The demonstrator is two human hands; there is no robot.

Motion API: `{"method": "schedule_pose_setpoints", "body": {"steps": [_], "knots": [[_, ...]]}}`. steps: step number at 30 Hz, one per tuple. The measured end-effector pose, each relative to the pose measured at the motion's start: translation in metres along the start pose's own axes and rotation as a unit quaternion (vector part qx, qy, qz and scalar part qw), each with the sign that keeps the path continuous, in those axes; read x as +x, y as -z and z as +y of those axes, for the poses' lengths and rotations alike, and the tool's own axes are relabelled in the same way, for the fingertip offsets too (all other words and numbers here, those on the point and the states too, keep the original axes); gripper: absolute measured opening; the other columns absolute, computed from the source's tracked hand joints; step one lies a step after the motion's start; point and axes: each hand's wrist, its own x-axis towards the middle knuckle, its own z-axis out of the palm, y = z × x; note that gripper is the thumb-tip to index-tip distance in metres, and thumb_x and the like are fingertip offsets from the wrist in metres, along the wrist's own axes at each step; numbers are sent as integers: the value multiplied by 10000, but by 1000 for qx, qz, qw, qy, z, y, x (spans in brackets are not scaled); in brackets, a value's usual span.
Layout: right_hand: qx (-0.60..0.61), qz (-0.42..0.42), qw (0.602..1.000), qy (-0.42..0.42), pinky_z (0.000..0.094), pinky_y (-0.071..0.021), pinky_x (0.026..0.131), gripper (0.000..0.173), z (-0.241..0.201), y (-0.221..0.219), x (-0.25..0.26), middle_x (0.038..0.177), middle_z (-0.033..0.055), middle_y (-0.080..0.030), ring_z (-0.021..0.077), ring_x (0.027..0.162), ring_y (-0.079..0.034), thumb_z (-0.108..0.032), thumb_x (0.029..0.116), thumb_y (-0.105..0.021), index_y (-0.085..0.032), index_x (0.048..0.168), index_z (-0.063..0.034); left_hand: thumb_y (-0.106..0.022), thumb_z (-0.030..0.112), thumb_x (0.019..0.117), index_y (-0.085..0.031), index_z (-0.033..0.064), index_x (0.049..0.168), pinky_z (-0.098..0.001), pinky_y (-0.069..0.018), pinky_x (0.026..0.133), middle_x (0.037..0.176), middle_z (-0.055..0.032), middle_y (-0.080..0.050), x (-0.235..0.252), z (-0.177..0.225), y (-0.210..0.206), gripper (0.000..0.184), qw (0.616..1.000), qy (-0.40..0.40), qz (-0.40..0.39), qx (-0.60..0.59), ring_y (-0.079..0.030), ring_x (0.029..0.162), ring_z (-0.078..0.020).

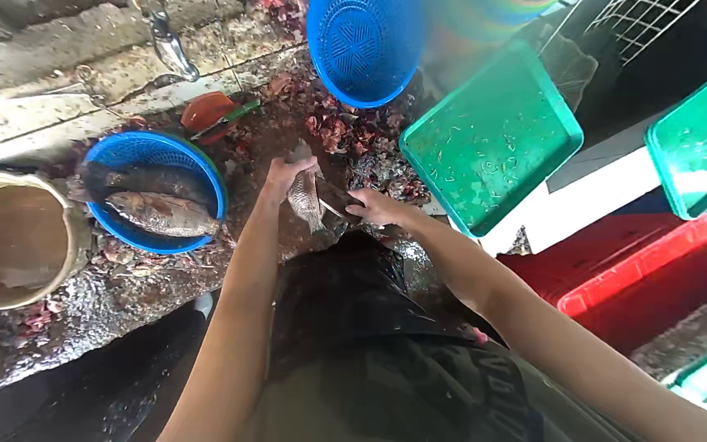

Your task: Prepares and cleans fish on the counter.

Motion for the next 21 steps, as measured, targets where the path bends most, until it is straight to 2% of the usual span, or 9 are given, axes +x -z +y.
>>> {"method": "schedule_pose_setpoints", "body": {"steps": [3, 4, 6, 7, 10, 13, 15, 18, 21], "knots": [[-88, 62, 994, 18, 581, -549, 937, 497, -6, -14, 12, 1276, 227, -658, 376, 1090, -681, -334, 1098, -469, -478, 1507, -52, -965, 221, 682, -673, -16, 1170, -454, -633, 915, 1080, -140, -759, -5, 12, 1, 617, 997, -64, 53, -6, -751, 990, -243], [-126, 82, 989, 6, 607, -546, 943, 489, -8, -20, 16, 1264, 221, -666, 391, 1120, -677, -344, 1098, -453, -481, 1495, -61, -973, 239, 663, -680, -5, 1147, -449, -631, 915, 1062, -125, -761, -7, 14, 0, 617, 993, -78, 84, 16, -750, 984, -226], [-186, 126, 974, -28, 619, -587, 711, 397, -11, -33, 21, 1012, 195, -693, 411, 909, -715, -387, 1084, -453, -498, 1374, -120, -959, 322, 668, -708, 41, 1088, -464, -632, 890, 999, -92, -769, -12, 17, -5, 565, 978, -99, 168, 76, -753, 942, -203], [-185, 133, 972, -50, 617, -582, 658, 380, -11, -40, 25, 953, 196, -682, 417, 850, -713, -398, 1081, -452, -490, 1348, -131, -928, 361, 691, -714, 61, 1083, -491, -611, 892, 987, -91, -763, -19, 20, -10, 538, 964, -97, 219, 116, -744, 945, -217], [-75, 101, 986, -110, 532, -587, 613, 404, -16, -52, 35, 919, 192, -673, 343, 710, -701, -407, 1088, -437, -493, 1350, -105, -854, 366, 774, -673, 53, 1190, -548, -570, 901, 1022, -142, -748, -38, 25, -29, 551, 912, -102, 352, 182, -730, 985, -295], [111, 62, 977, -174, 399, -545, 516, 426, -18, -54, 31, 793, 126, -615, 214, 520, -583, -415, 1078, -451, -516, 1372, -114, -849, 394, 811, -622, 36, 1271, -523, -573, 920, 1062, -154, -742, -40, 5, -25, 626, 891, -77, 429, 124, -726, 1014, -293], [116, 35, 973, -198, 367, -526, 489, 417, -20, -42, 22, 745, 101, -572, 185, 490, -545, -424, 1084, -451, -508, 1369, -125, -853, 424, 811, -593, 33, 1315, -532, -561, 944, 1112, -172, -729, -40, -10, -10, 689, 890, -29, 447, 77, -712, 1058, -306], [-16, 24, 981, -193, 389, -557, 540, 394, -30, -34, 6, 835, 140, -612, 211, 549, -606, -365, 1096, -439, -507, 1363, -82, -887, 448, 775, -439, 23, 1471, -561, -526, 1007, 1257, -235, -668, -50, -25, 6, 930, 904, 49, 421, 52, -658, 1177, -370], [-117, 72, 977, -164, 478, -587, 628, 402, -41, -39, 9, 936, 186, -670, 294, 680, -691, -349, 1092, -430, -489, 1379, -75, -963, 301, 663, -292, 32, 1534, -596, -534, 985, 1260, -276, -646, -54, -30, 9, 1133, 922, 72, 377, 47, -649, 1175, -417]]}}
